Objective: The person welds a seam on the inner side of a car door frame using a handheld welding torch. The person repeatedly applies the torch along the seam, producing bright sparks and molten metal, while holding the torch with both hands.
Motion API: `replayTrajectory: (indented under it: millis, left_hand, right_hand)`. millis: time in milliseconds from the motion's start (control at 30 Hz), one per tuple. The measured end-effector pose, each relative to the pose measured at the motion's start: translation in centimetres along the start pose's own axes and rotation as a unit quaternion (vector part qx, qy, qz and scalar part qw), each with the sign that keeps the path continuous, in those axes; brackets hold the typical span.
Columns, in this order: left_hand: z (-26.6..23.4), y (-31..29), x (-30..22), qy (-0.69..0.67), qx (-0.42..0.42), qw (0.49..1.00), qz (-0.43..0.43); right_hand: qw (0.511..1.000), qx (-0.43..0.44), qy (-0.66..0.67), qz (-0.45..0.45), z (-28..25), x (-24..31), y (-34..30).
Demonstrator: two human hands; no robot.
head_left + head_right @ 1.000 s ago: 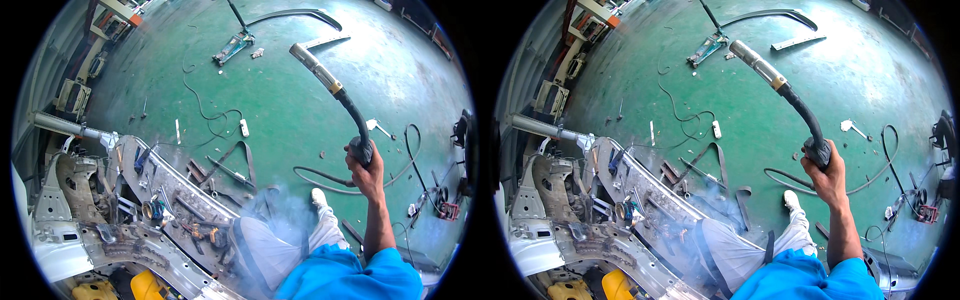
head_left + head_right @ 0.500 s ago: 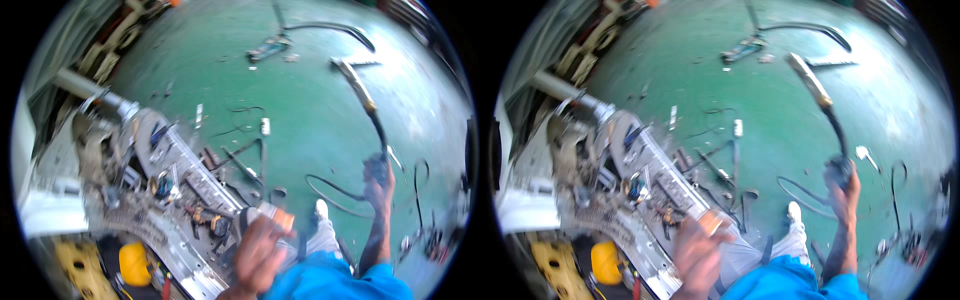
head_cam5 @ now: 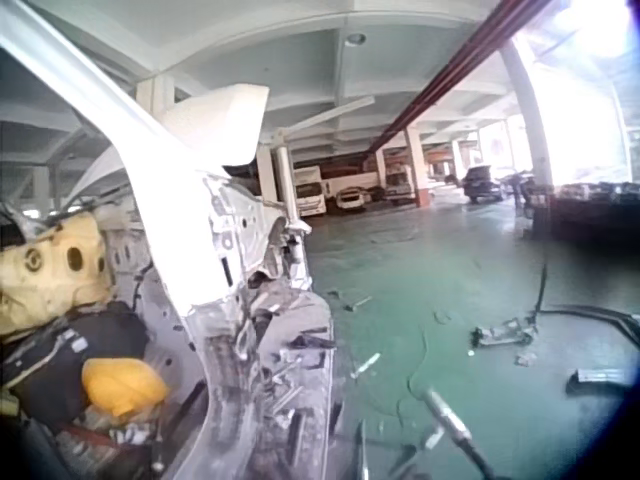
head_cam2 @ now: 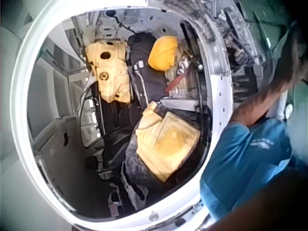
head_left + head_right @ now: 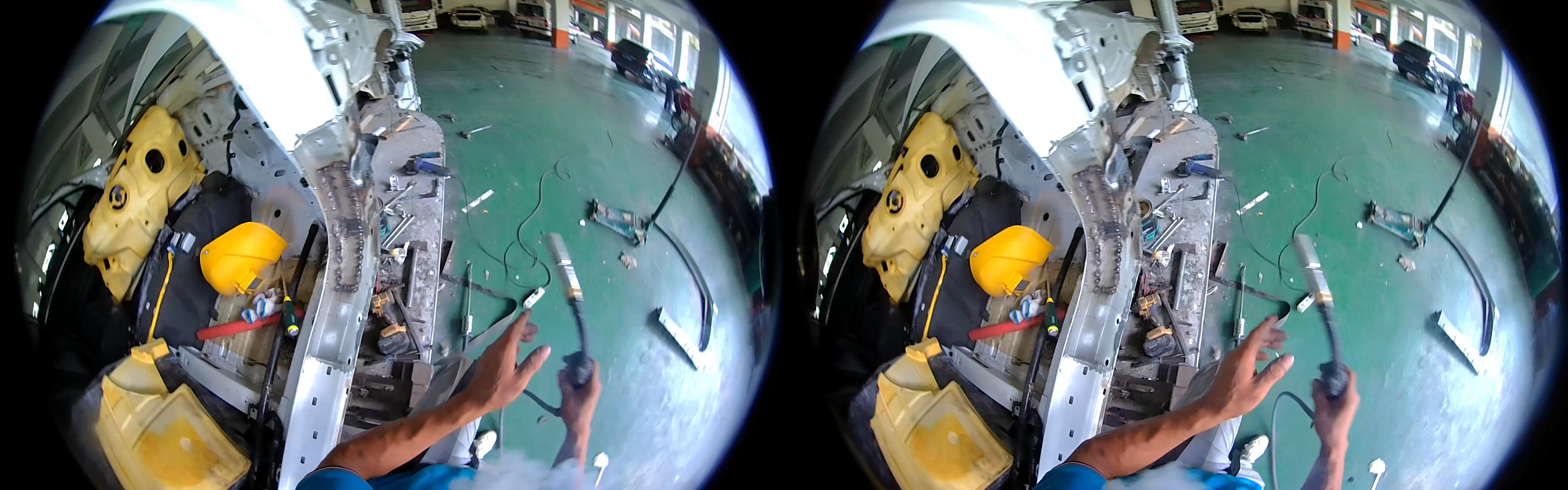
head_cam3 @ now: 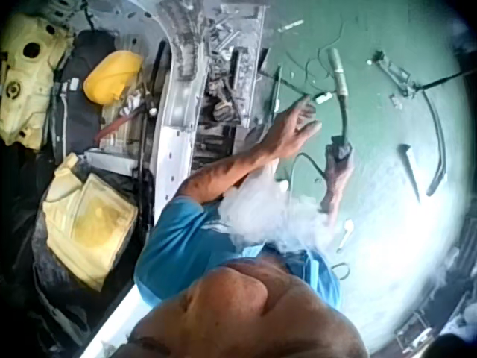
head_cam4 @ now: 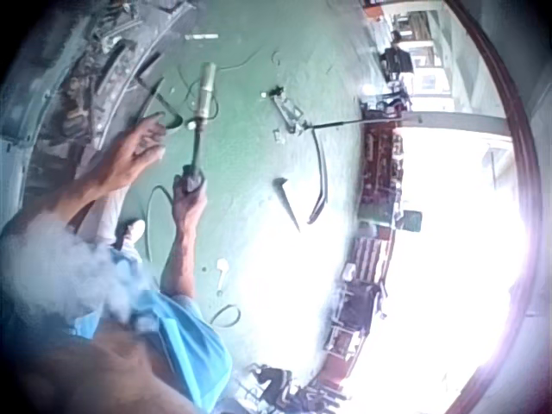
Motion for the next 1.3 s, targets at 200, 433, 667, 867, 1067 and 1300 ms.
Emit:
replayTrajectory:
  millis: [200, 433, 667, 867, 1067, 1300]
  left_hand:
    - [-8.0, 3.2, -0.5, 0.231, -0.093, 0.965, -0.081]
    - [-21.3, 0.4, -17.6, 0.472, 0.042, 0.87, 0.135]
    - [-19.8, -2.0, -22.6, 0.486, 0.124, 0.829, 0.245]
    - [-18.6, -2.0, -22.6, 0.492, 0.167, 0.816, 0.253]
    - [-18.7, -2.2, -22.3, 0.494, 0.183, 0.813, 0.247]
    - [-19.0, -1.6, -22.3, 0.502, 0.182, 0.819, 0.209]
  right_hand:
    - [0.986, 0.151, -0.049, -0.045, 11.1, 4.6, 3.7]
    - [0.986, 0.166, -0.019, -0.028, 13.7, 1.8, 4.0]
    - [0.976, 0.209, -0.054, -0.01, 14.0, 1.7, 3.4]
    - [0.983, 0.173, -0.053, -0.026, 12.1, 0.6, 3.5]
    - [0.985, 0.151, -0.065, -0.058, 10.2, 0.0, 3.0]
    - [0.988, 0.15, -0.029, -0.027, 11.6, -2.0, 2.7]
Point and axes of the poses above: each hand's wrist, its own y-axis towards the middle knuckle, its own z-axis out of the palm, x = y × z, the point moved 3 cm from there along y, towards the middle knuckle, and after that the axes turned 4 degrees about y, right-handed, at the moved point
